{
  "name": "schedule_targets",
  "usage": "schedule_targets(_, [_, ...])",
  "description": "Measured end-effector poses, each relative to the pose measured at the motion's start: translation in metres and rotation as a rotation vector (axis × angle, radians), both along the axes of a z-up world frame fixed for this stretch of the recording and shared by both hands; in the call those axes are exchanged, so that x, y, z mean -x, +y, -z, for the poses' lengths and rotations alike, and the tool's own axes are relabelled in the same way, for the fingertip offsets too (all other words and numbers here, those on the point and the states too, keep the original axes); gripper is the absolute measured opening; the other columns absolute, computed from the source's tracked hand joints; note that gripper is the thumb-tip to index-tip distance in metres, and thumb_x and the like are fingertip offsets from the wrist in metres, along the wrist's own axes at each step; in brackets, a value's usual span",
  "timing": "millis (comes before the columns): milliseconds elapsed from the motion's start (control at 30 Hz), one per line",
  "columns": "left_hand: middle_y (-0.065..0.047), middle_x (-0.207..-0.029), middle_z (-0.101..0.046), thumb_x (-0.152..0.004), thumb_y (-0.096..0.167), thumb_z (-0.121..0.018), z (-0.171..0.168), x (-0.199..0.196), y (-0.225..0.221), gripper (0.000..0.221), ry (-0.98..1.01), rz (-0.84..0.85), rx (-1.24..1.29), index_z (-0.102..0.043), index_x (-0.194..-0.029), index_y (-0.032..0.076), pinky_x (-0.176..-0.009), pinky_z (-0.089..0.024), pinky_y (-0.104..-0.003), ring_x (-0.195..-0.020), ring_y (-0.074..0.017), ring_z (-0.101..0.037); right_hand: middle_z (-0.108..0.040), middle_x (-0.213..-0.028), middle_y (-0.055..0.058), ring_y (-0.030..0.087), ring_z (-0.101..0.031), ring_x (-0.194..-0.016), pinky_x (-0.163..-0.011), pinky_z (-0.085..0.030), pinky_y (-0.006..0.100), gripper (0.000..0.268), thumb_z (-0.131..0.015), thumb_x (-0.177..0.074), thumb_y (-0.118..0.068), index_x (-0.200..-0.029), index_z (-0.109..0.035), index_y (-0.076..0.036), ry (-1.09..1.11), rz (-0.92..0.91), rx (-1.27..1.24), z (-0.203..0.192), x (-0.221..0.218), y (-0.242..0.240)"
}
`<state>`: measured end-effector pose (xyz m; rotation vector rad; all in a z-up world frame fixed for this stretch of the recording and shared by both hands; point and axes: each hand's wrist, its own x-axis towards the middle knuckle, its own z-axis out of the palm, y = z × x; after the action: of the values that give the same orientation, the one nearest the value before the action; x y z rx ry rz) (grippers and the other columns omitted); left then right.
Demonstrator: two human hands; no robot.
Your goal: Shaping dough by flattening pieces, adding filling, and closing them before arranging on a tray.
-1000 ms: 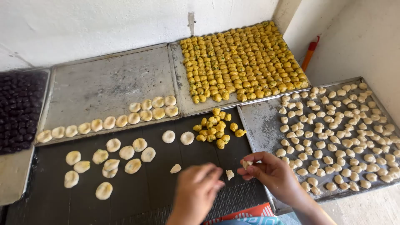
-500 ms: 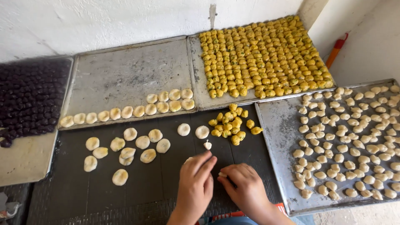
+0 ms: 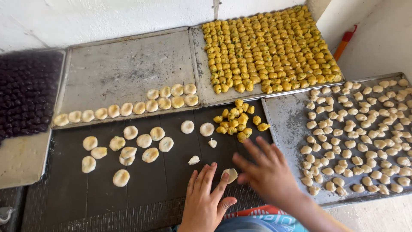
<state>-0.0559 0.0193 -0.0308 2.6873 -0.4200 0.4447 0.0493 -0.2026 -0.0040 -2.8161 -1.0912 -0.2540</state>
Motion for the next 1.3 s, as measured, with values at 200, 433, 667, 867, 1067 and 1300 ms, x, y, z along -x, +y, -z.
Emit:
schedule_targets(200, [-0.022, -0.16, -0.044, -0.105, 0.066, -0.045, 0.011, 0.011, -0.003, 0.061, 0.066, 0.047, -0.019, -0.059, -0.152, 0.03, -0.118, -0.025, -0.068, -0.147, -0.0443, -0.04, -0.075, -0.128, 0.004, 0.036, -0.062, -0.123, -0.09, -0.051, 0.053, 0.059, -0.065, -0.099, -0.024, -0.156, -0.054, -0.016, 0.025, 0.164, -0.021, 0.013, -0.096, -0.028])
schedule_targets(433, [-0.016, -0.166, -0.039, -0.102, 0.077, -0.038, 0.0, 0.001, -0.007, 0.071, 0.003, -0.002, -0.192, -0.041, -0.163, 0.041, -0.115, -0.027, -0.069, -0.15, -0.0441, -0.036, -0.066, -0.104, 0.014, 0.031, -0.068, -0.092, -0.075, -0.057, 0.043, 0.029, -0.065, -0.1, -0.002, -0.128, -0.072, -0.004, 0.063, -0.017, -0.45, -0.024, -0.059, -0.018])
schedule_targets(667, [0.003, -0.101, -0.065, -0.101, 0.038, -0.067, -0.001, -0.023, -0.01, 0.026, 0.001, -0.171, 0.134, -0.078, -0.118, 0.022, -0.075, -0.042, -0.045, -0.089, -0.0247, -0.058, -0.076, -0.108, 0.01, 0.02, -0.078, -0.092, -0.081, -0.066, 0.03, 0.033, -0.077, -0.09, -0.004, -0.122, -0.071, -0.003, 0.614, 0.139, -0.954, -0.015, -0.025, -0.008])
schedule_targets(867, [0.005, -0.093, -0.063, -0.094, 0.031, -0.077, 0.004, -0.027, -0.011, 0.018, 0.026, -0.203, 0.144, -0.08, -0.111, 0.025, -0.07, -0.042, -0.045, -0.083, -0.0238, -0.058, -0.078, -0.094, 0.012, 0.017, -0.073, -0.077, -0.075, -0.062, 0.027, 0.036, -0.074, -0.092, -0.006, -0.128, -0.075, -0.001, 0.923, 0.312, -1.052, -0.014, -0.032, -0.023])
schedule_targets(1067, [0.005, -0.086, -0.063, -0.093, 0.03, -0.076, 0.005, -0.031, -0.015, 0.005, 0.132, -0.242, 0.233, -0.078, -0.095, 0.026, -0.066, -0.04, -0.045, -0.076, -0.0247, -0.058, -0.071, -0.117, 0.007, 0.016, -0.075, -0.092, -0.081, -0.064, 0.027, 0.045, -0.08, -0.088, -0.007, -0.132, -0.074, -0.012, 0.679, 0.121, -0.863, -0.016, 0.023, 0.013])
schedule_targets(1300, [0.003, -0.099, -0.065, -0.102, 0.025, -0.06, 0.004, -0.032, -0.012, 0.006, 0.281, -0.217, 0.25, -0.065, -0.099, 0.024, -0.072, -0.041, -0.046, -0.084, -0.0269, -0.06, -0.072, -0.124, 0.003, 0.028, -0.062, -0.101, -0.08, -0.051, 0.04, 0.028, -0.073, -0.099, -0.03, -0.122, -0.074, -0.013, 0.034, -0.139, -0.361, 0.004, 0.046, 0.023])
